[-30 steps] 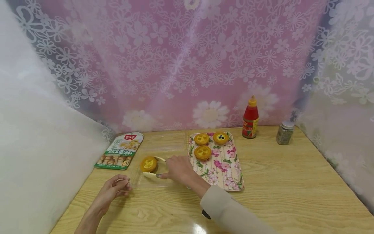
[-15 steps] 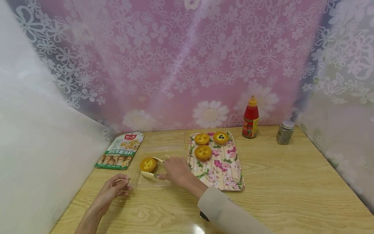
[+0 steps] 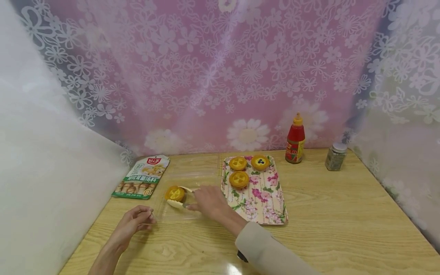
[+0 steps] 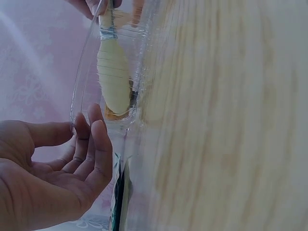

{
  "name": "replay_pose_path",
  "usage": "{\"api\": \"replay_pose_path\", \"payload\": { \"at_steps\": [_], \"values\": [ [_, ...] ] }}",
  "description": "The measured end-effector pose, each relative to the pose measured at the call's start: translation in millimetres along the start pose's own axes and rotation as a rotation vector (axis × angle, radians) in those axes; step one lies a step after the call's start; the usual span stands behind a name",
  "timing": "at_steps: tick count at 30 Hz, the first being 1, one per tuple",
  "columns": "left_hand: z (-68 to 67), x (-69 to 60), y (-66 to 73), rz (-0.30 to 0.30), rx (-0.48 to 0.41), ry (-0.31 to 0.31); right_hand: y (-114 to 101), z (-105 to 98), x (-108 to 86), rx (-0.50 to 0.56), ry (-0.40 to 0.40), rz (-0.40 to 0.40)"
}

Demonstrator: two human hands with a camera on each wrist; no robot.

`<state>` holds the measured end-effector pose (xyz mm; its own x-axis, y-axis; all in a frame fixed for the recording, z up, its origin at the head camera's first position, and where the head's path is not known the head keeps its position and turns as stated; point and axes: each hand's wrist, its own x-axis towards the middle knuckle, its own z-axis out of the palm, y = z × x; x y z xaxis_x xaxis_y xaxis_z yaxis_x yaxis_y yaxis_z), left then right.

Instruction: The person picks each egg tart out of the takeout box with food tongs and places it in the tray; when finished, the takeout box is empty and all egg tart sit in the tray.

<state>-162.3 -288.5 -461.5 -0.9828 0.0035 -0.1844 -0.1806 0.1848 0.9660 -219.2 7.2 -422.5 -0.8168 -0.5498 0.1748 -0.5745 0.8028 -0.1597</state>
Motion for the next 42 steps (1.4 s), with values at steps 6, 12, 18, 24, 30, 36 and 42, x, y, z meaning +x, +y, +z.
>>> {"api": "replay_pose_path", "payload": {
  "at_steps": [6,12,18,24,30,36,42],
  "values": [
    [0.6,-0.1,-1.4,0.000,0.001,0.008,5,-4,-4.0,0.057,0.010,0.006],
    [0.5,-0.9,-1.5,0.002,0.007,0.015,11,-11,-10.3,0.159,-0.001,0.008],
    [1.3,0.5,-0.7,-0.012,-0.004,0.020,15,-20,-19.7,0.205,0.002,0.015],
    [2.2,0.4,-0.2,-0.014,-0.006,0.015,22,-32,-29.3,0.237,0.025,0.037],
    [2.6,-1.7,0.7,-0.013,0.001,0.030,27,-39,-37.7,0.251,0.051,0.054],
    [3.3,-1.8,0.9,-0.013,0.004,0.029,32,-46,-50.2,0.251,0.059,0.072],
    [2.9,-2.2,1.1,-0.008,0.001,0.029,41,-51,-63.8,0.277,0.095,0.093]
  ]
}}
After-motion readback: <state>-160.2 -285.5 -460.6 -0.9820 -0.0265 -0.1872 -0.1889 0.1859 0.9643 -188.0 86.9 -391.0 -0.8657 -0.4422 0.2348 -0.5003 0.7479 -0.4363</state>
